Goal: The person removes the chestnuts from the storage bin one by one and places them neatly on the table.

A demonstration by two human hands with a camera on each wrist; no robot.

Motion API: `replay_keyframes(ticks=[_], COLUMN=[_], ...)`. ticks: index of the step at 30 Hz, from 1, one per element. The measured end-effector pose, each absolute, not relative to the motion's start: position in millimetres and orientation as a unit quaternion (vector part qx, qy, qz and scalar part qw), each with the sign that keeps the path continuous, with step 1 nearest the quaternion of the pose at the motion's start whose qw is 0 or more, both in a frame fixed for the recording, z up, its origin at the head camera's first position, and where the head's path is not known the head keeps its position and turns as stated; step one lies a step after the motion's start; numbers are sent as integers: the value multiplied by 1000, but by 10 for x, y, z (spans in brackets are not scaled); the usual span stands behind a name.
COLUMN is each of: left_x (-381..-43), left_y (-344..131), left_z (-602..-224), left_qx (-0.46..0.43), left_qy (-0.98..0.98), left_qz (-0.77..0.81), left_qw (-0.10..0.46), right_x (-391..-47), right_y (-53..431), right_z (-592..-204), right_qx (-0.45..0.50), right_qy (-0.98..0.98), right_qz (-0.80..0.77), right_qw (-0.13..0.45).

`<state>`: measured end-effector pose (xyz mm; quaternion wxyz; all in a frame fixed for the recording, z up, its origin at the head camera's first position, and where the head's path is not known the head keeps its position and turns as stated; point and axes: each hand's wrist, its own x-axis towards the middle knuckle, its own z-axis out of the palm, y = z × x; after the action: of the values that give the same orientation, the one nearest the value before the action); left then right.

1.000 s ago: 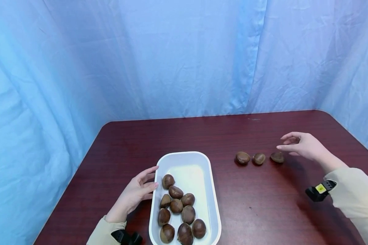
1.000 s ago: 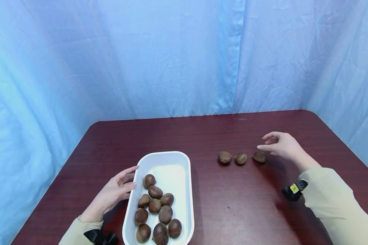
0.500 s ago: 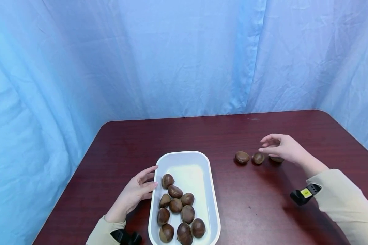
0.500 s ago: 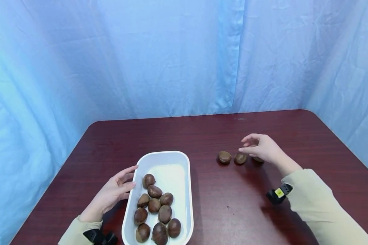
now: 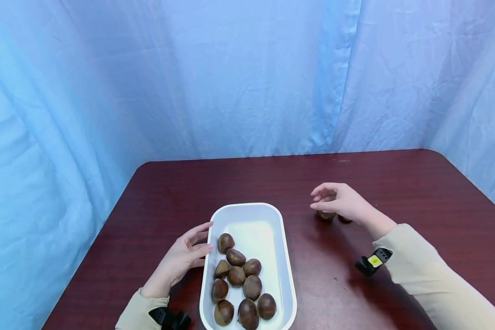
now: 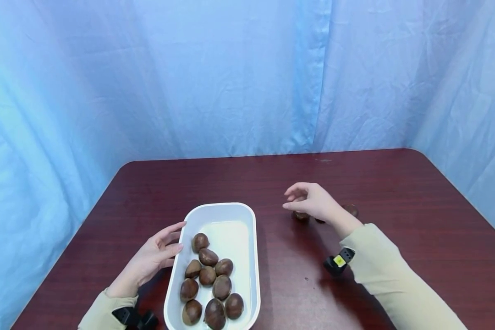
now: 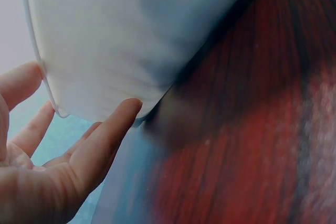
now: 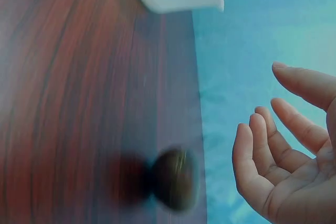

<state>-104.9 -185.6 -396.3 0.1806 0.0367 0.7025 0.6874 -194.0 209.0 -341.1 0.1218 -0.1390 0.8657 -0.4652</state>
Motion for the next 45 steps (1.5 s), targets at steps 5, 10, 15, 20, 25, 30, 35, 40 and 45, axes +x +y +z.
replay_keyframes(ticks=[5,10,15,20,25,30,35,40,45], left_x=[-1045,-1052,-1066,-1074,-1076,-1079,-1075,-1074,-1069], left_y=[-1839,-1826,-1819,-1813,-1811,-1810,-1816,-1813,-1804], left_z=[-3962,-3962,-3959,-3960,-3955,-3947,-3950,-3952,-3953], left_qx=[37,40,42,43,44,43,34,33,36], left_qy=[701,702,701,700,702,704,706,703,701], left_qz=[689,688,689,691,689,686,685,686,687], left_qw=[181,179,177,178,176,175,179,183,186], right_x=[-1968,-2002,-2007,-1978,-1941,-1902,-1872,-1835,-1805], right_y=[1827,1591,1324,1031,766,565,419,320,269], right_z=[-3362,-3297,-3156,-3032,-2997,-3066,-3204,-3325,-3461], right_qx=[-158,-168,-180,-191,-191,-194,-189,-180,-167], right_qy=[863,857,836,813,810,813,809,806,805], right_qz=[-465,-475,-505,-536,-539,-532,-537,-538,-534], right_qw=[115,113,120,122,128,135,149,168,199])
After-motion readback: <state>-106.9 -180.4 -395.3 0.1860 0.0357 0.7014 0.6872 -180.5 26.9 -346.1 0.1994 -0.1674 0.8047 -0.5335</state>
